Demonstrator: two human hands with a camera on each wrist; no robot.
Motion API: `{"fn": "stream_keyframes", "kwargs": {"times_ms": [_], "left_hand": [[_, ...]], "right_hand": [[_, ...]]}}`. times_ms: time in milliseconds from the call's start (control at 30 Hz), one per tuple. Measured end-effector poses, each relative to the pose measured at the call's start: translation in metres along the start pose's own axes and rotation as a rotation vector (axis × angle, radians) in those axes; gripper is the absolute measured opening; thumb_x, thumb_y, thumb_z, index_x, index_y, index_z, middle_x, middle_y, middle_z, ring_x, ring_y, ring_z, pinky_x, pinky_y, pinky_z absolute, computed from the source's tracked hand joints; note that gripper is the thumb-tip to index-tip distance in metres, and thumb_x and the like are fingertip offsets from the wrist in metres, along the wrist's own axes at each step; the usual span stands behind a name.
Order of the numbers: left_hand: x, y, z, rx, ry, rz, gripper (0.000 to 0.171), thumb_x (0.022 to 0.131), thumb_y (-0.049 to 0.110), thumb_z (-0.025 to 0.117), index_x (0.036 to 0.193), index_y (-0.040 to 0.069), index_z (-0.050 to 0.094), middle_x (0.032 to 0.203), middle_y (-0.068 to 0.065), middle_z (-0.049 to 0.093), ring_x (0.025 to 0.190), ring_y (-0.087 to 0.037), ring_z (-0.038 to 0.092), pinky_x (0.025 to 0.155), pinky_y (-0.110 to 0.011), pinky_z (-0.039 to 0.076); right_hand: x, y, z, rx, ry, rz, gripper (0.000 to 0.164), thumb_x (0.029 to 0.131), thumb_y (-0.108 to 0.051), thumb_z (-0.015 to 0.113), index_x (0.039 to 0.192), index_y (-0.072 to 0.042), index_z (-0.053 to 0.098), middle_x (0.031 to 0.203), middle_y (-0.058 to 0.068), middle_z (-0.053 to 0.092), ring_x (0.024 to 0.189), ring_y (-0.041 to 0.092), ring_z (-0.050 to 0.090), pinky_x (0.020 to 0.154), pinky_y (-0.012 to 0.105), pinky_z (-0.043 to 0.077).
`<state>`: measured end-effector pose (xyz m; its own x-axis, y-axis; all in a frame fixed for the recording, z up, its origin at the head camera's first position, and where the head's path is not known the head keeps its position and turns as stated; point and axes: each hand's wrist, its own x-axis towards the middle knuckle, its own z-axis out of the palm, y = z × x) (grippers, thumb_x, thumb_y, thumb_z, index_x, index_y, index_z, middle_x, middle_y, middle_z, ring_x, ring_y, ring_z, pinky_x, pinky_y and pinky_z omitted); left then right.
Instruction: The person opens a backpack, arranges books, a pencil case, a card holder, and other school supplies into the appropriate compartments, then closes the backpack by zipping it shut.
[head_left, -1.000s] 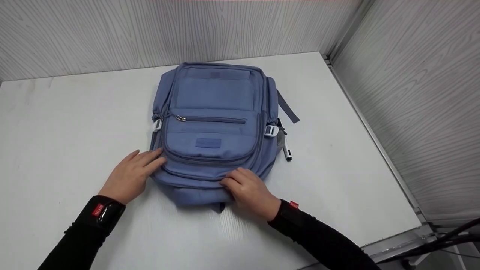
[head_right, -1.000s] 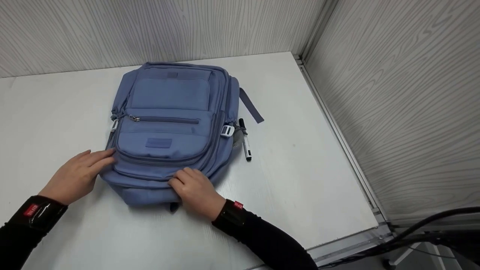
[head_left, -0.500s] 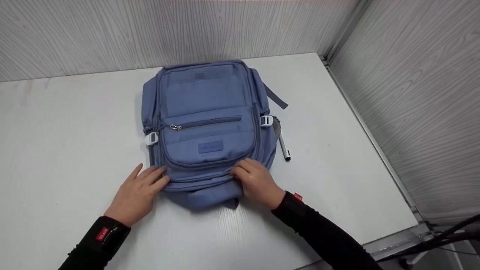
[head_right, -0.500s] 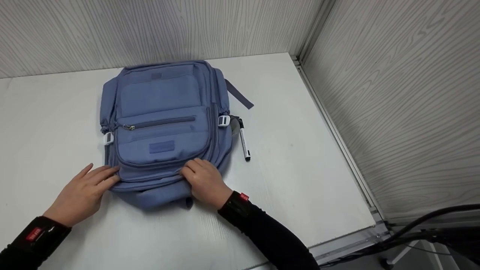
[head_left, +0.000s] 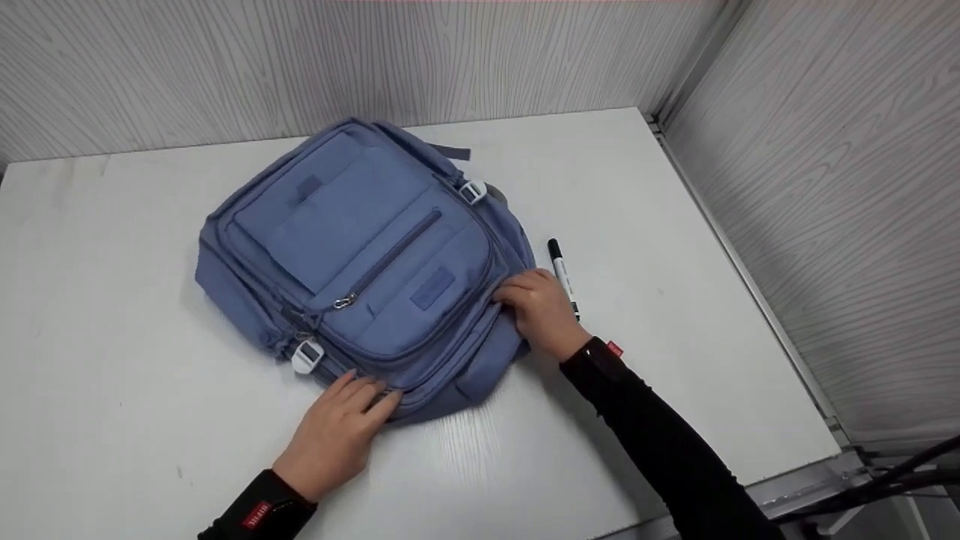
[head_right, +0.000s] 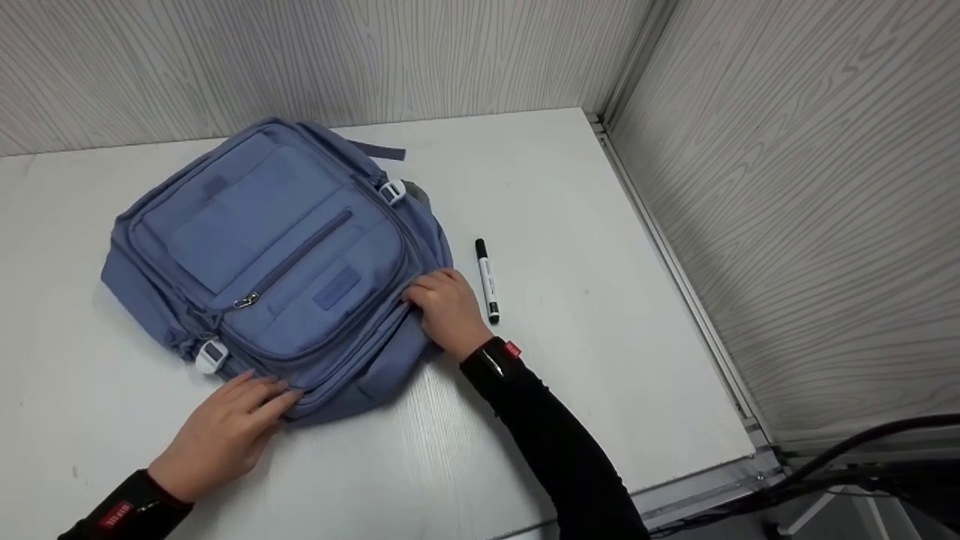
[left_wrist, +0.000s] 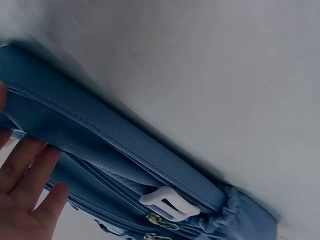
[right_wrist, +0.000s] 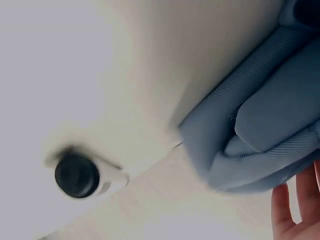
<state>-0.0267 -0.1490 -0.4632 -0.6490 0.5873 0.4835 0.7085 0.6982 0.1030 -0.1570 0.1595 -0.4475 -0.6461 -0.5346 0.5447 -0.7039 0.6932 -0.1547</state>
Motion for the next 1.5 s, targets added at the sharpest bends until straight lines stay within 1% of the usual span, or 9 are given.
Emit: {"fn": "stream_keyframes", "kwargs": {"times_ms": [133,467,633,800,867,1000,1133,1300,1500], "left_hand": [[0.010,0.012,0.007,-0.003,0.014,0.053,0.048,0.066,-0.001,0.076,0.113,0.008,0.070,0.103,-0.010,0.072,0.098,-0.025,0.068,0.091,-0.043,0.055],[0.042,0.035,0.030,0.070,-0.071,0.110,0.053,0.072,-0.002,0.070,0.125,0.001,0.063,0.114,-0.014,0.071,0.109,-0.025,0.068,0.097,-0.040,0.054],[0.043,0.033,0.032,0.086,-0.068,0.110,0.051,0.074,-0.002,0.070,0.124,0.004,0.064,0.118,-0.012,0.070,0.112,-0.025,0.067,0.096,-0.042,0.055],[0.037,0.020,0.018,0.004,-0.154,0.037,0.050,0.080,0.000,0.071,0.129,0.006,0.062,0.131,-0.011,0.066,0.122,-0.026,0.063,0.104,-0.053,0.049],[0.034,0.012,0.011,-0.016,-0.142,0.004,0.048,0.080,-0.001,0.073,0.127,0.006,0.064,0.130,-0.011,0.067,0.121,-0.027,0.064,0.105,-0.054,0.047],[0.025,-0.010,-0.001,0.017,0.013,-0.032,0.037,0.076,-0.006,0.074,0.111,0.004,0.070,0.112,-0.013,0.072,0.105,-0.029,0.069,0.094,-0.049,0.054],[0.020,-0.035,-0.010,0.060,0.151,-0.170,0.026,0.075,-0.008,0.074,0.099,-0.001,0.070,0.094,-0.015,0.069,0.086,-0.033,0.067,0.072,-0.046,0.056],[0.019,-0.058,-0.008,0.068,0.176,-0.348,0.024,0.073,-0.006,0.078,0.093,-0.004,0.065,0.087,-0.018,0.061,0.075,-0.036,0.059,0.061,-0.049,0.049],[0.016,-0.068,0.004,0.116,0.173,-0.386,0.027,0.072,-0.005,0.078,0.088,0.000,0.057,0.086,-0.018,0.053,0.073,-0.035,0.051,0.058,-0.045,0.041]], "right_hand": [[0.013,0.017,0.002,-0.025,-0.052,0.039,0.023,0.084,0.009,0.061,0.085,-0.007,0.078,0.091,0.005,0.078,0.092,0.022,0.073,0.098,0.046,0.051],[0.045,0.050,0.005,-0.067,-0.212,0.144,0.026,0.089,0.008,0.057,0.094,-0.005,0.079,0.108,0.010,0.077,0.108,0.024,0.072,0.106,0.054,0.047],[0.049,0.056,0.007,-0.010,-0.250,0.200,0.026,0.093,0.006,0.055,0.101,-0.003,0.078,0.113,0.011,0.076,0.113,0.026,0.070,0.105,0.052,0.049],[0.053,0.054,-0.001,-0.004,-0.249,0.188,0.023,0.091,0.009,0.055,0.101,0.004,0.075,0.116,0.018,0.073,0.114,0.031,0.069,0.101,0.042,0.053],[0.056,0.048,-0.006,-0.042,-0.260,0.179,0.022,0.087,0.011,0.057,0.101,0.006,0.073,0.114,0.019,0.072,0.111,0.033,0.069,0.098,0.040,0.055],[0.065,0.020,-0.015,-0.149,-0.228,0.139,0.019,0.083,0.010,0.057,0.096,0.005,0.070,0.105,0.018,0.072,0.101,0.035,0.069,0.088,0.046,0.056],[0.074,-0.025,-0.018,-0.132,-0.167,0.010,0.017,0.085,0.006,0.055,0.093,0.000,0.069,0.100,0.014,0.073,0.098,0.032,0.068,0.086,0.046,0.056],[0.073,-0.082,-0.011,-0.083,-0.244,-0.183,0.023,0.085,0.002,0.056,0.101,-0.007,0.070,0.104,0.007,0.074,0.098,0.024,0.068,0.085,0.038,0.057],[0.063,-0.121,0.004,-0.140,-0.329,-0.297,0.019,0.093,-0.009,0.056,0.104,-0.013,0.070,0.105,-0.001,0.071,0.095,0.016,0.067,0.076,0.030,0.055]]}}
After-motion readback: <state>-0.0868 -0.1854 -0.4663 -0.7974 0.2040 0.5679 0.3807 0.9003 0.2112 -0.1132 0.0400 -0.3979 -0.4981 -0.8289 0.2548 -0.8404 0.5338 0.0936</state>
